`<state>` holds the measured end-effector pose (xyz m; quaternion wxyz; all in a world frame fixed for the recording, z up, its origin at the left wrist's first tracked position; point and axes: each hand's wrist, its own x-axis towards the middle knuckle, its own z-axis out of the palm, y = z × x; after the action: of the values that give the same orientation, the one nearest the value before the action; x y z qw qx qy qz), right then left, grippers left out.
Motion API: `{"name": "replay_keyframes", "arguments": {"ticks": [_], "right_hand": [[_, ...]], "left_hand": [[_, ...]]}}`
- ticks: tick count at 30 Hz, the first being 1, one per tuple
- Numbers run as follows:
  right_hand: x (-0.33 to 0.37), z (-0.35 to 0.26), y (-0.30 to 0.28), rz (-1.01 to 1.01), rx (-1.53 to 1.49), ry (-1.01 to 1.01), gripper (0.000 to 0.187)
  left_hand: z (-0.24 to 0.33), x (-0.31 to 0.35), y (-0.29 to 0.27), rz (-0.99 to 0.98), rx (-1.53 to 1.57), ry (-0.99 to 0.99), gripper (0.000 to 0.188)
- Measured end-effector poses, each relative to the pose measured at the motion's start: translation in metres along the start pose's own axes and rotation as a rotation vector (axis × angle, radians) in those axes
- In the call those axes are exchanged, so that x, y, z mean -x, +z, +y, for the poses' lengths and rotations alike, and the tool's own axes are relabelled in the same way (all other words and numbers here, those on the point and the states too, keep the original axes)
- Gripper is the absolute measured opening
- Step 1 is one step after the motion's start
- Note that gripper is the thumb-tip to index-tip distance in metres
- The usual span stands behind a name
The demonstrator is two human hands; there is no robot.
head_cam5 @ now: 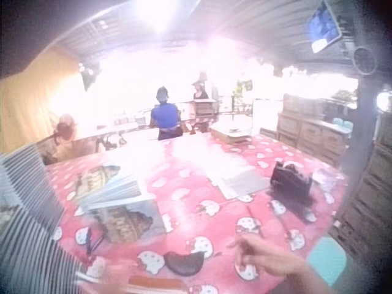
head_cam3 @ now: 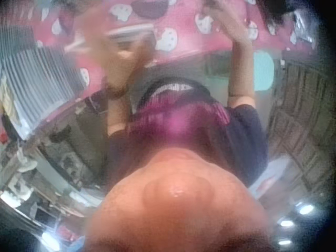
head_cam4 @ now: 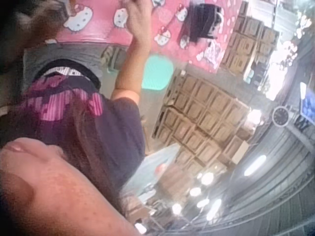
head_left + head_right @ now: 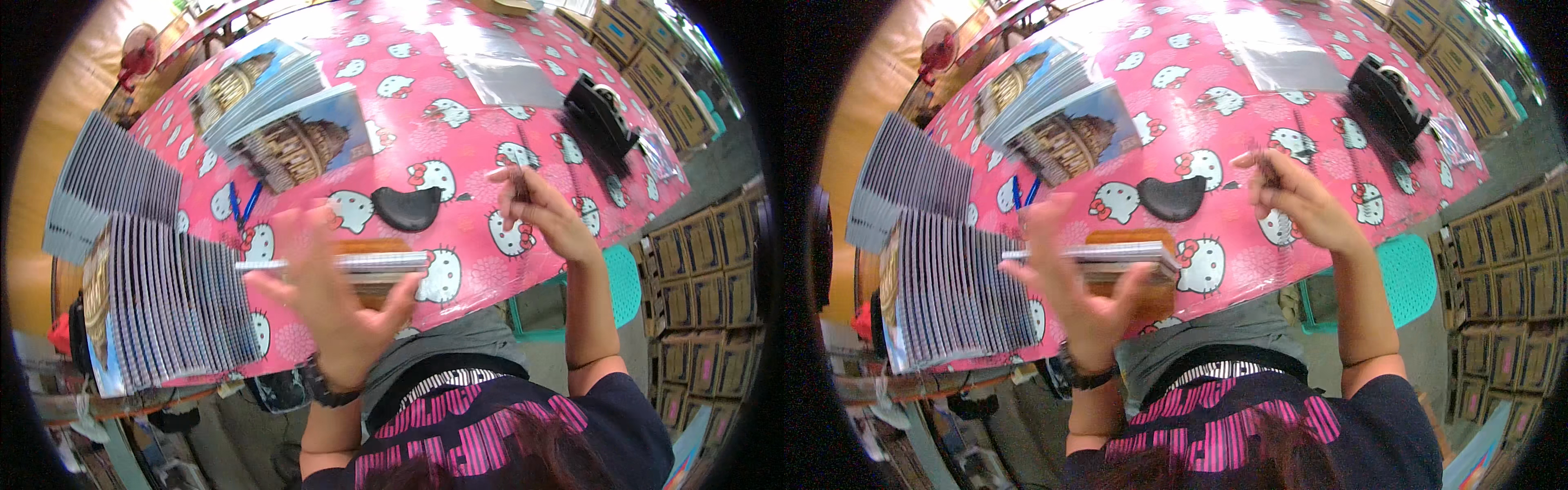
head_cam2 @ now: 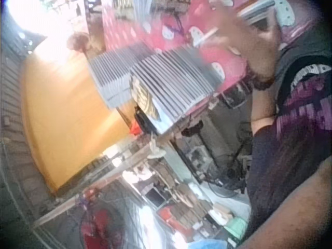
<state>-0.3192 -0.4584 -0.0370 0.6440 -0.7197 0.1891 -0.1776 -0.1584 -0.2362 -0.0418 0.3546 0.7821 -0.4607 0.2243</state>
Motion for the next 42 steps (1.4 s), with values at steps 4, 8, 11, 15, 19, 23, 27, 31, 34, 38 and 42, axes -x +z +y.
{"name": "replay_keyframes", "arguments": {"ticks": [4, 8, 11, 15, 19, 23, 27, 31, 34, 38, 42], "right_hand": [[0.006, -0.013, 0.035, -0.161, 0.064, -0.065, 0.035], [0.001, -0.012, 0.041, -0.298, 0.274, -0.178, 0.031], [-0.002, -0.012, 0.051, -0.223, 0.396, -0.318, 0.03], [-0.006, -0.014, 0.054, -0.133, 0.384, -0.389, 0.023], [-0.008, -0.017, 0.059, -0.121, 0.399, -0.429, 0.02], [-0.01, -0.017, 0.061, -0.141, 0.406, -0.491, 0.018], [-0.008, -0.016, 0.058, -0.26, 0.445, -0.447, 0.024], [-0.003, -0.021, 0.065, -0.226, 0.378, -0.308, 0.036], [-0.003, -0.016, 0.073, -0.168, 0.334, -0.449, 0.037], [-0.023, -0.017, 0.061, -0.201, 0.28, 0.067, 0.033], [-0.07, 0.05, 0.052, 0.198, 0.823, -0.061, 0.035]], "left_hand": [[0.008, 0.003, 0.024, -0.206, -0.069, 0.021, 0.059], [0.01, 0.003, 0.032, -0.111, -0.079, 0.047, 0.044], [0.016, 0.002, 0.03, -0.102, -0.055, 0.044, 0.04], [0.008, -0.003, 0.011, -0.151, 0.195, 0.046, 0.027], [-0.002, -0.004, 0.006, -0.164, 0.312, 0.083, 0.019], [-0.002, -0.003, 0.008, -0.135, 0.31, 0.077, 0.016], [-0.001, -0.001, 0.009, -0.114, 0.303, 0.065, 0.015], [0.004, -0.004, 0.005, -0.122, 0.325, 0.044, 0.017], [0.001, -0.002, 0.004, -0.225, 0.292, 0.17, 0.022], [-0.003, -0.001, 0.003, -0.248, 0.196, 0.161, 0.02], [-0.001, -0.005, 0.004, -0.229, 0.201, 0.18, 0.015]]}}
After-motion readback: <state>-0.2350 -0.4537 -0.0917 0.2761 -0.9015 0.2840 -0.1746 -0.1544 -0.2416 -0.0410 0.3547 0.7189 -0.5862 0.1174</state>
